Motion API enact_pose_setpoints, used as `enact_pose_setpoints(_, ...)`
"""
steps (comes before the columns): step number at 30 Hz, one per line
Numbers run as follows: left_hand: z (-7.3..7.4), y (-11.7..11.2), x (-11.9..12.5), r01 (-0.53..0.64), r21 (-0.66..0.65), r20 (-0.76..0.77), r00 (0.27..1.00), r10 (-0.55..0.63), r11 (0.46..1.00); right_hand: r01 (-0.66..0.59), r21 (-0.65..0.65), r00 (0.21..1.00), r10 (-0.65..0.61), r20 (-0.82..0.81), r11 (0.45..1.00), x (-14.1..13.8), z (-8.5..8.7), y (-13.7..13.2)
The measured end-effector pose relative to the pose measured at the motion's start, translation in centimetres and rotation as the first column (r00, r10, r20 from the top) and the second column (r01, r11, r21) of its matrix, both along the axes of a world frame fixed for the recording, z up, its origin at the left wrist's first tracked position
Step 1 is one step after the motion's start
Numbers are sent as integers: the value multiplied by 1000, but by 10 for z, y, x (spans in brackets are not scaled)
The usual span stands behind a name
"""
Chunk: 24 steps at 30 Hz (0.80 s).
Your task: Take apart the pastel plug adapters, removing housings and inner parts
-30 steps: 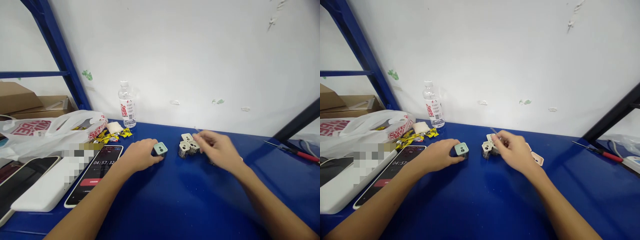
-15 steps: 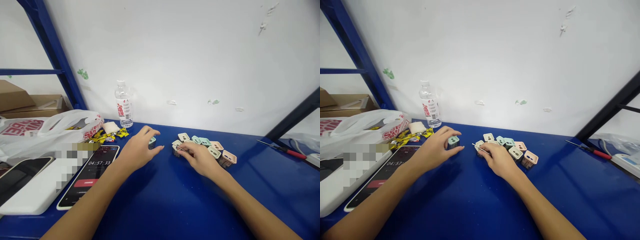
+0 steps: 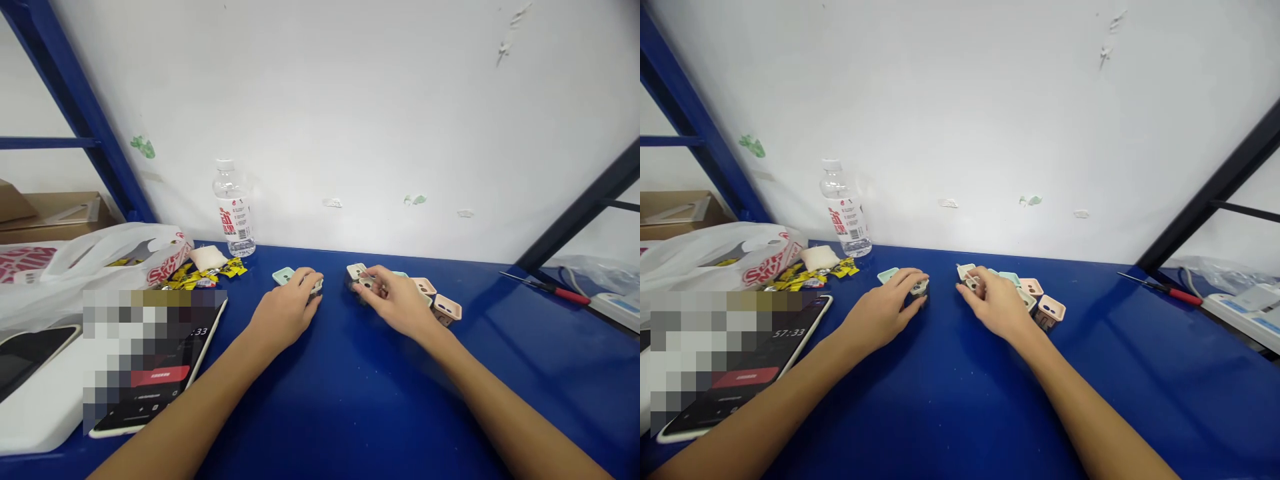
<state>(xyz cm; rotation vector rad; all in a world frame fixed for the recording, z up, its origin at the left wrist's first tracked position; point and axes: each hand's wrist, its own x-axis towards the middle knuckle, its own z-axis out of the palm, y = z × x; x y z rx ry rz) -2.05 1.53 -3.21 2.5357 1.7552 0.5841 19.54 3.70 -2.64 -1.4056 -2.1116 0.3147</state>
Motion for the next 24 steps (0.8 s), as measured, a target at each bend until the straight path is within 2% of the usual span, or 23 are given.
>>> enact_pose_setpoints(2,1,3,-2,-52,3,-42,998,52,999,42,-6,998,-42,57,999,7,4,3)
enact_pose_setpoints(5,3,7,-7,-105,7,-84,991,106,994,31,-8,989,-30,144,999,13,10,4)
enact_pose_setpoints(11,3,10,-14,-185,26,-92,978,186,982,46,6,970,-46,240,999,24,19,2)
enact_pose_setpoints(20,6,-1,-2,15,-14,-21,1000,-16,1000,165,34,954,-168,250,986,21,18,3)
enact_pose_setpoints(24,3,-3,-2,69,-32,12,998,-69,997,129,20,969,-130,209,991,15,16,1)
